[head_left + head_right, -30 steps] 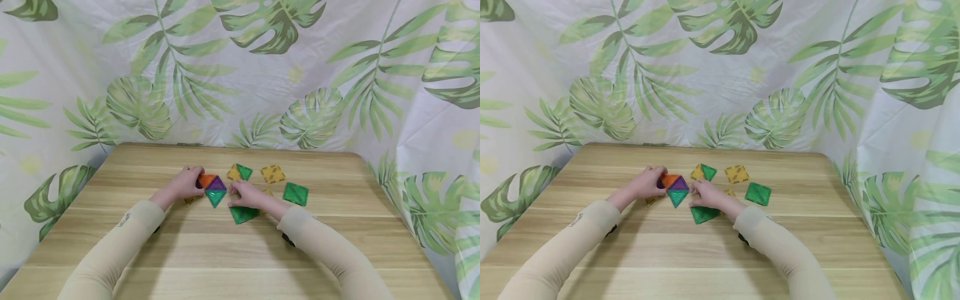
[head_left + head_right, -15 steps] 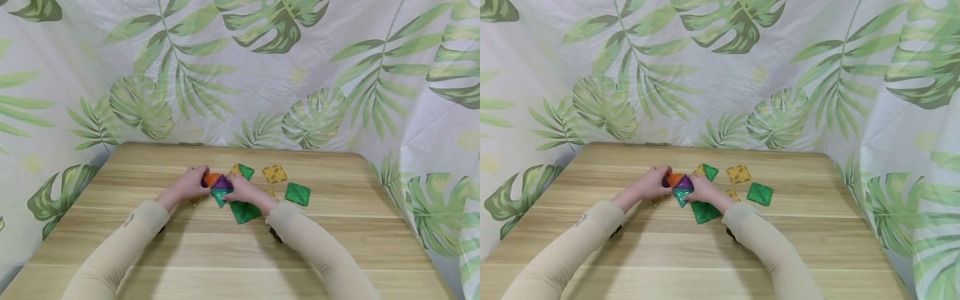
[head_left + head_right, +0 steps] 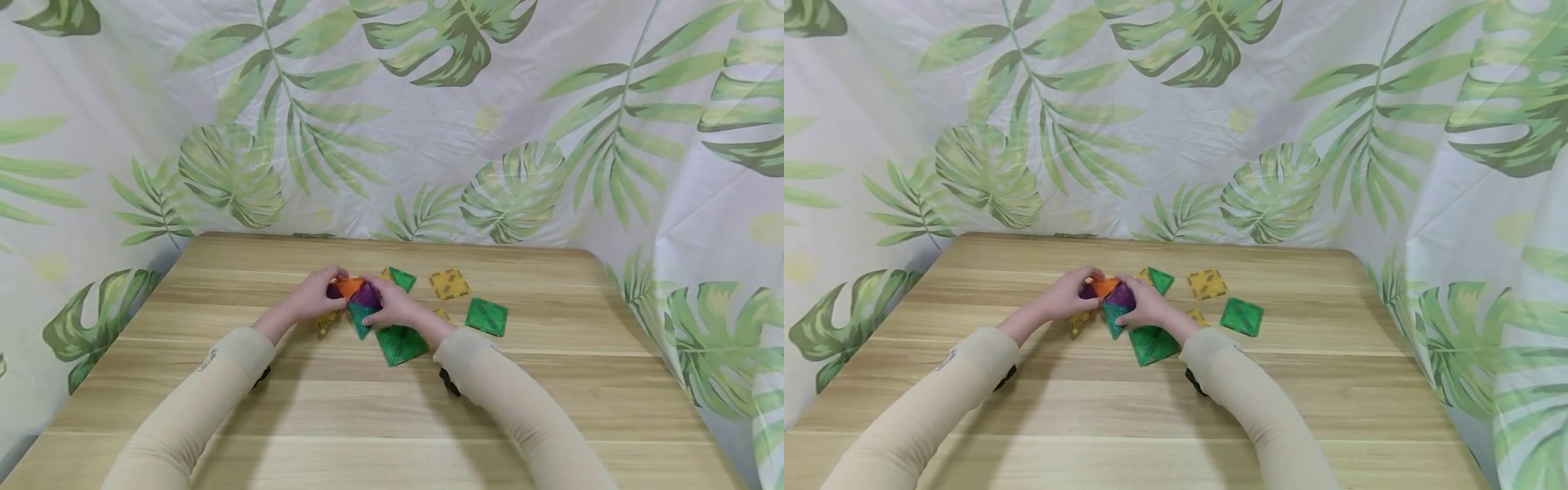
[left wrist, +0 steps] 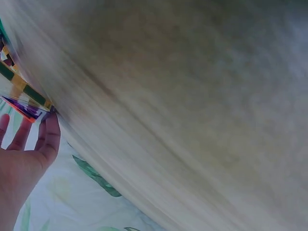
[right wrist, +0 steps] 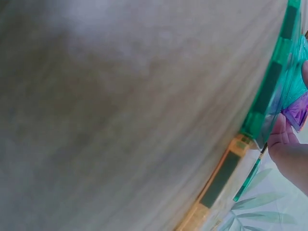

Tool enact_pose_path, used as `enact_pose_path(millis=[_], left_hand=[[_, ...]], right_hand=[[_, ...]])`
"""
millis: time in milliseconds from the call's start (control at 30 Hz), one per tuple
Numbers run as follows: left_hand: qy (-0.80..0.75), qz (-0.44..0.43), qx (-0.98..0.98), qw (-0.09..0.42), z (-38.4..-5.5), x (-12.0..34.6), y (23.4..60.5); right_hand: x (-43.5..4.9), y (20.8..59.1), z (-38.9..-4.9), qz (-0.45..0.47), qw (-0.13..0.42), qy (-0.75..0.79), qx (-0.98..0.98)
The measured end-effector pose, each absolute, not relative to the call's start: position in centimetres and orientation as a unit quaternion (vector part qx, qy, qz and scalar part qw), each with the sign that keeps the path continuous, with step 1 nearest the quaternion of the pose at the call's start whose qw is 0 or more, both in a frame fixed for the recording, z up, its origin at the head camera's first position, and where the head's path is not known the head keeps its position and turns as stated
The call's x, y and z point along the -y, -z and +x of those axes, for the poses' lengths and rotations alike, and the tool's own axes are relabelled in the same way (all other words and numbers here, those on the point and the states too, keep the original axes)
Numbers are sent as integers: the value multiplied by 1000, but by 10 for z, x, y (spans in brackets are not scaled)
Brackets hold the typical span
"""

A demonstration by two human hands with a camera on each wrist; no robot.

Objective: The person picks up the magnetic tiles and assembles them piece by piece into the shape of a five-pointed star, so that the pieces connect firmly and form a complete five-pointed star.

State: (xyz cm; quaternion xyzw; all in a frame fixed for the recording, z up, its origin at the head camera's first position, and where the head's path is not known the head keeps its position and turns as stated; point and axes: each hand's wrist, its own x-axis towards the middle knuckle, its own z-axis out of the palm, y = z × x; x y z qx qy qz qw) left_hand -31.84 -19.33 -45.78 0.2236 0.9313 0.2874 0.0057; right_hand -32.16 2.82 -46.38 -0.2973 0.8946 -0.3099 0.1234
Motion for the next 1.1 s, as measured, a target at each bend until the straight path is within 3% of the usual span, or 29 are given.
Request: enact_pose_path(millis=[333, 1100], left_hand=[[-293, 252, -922, 32, -319, 198, 458], [-310, 272, -911, 34, -321, 198, 463]], right_hand=[[-25, 461, -323, -288, 120, 289, -905], [-24, 464, -320, -269, 120, 278, -914]])
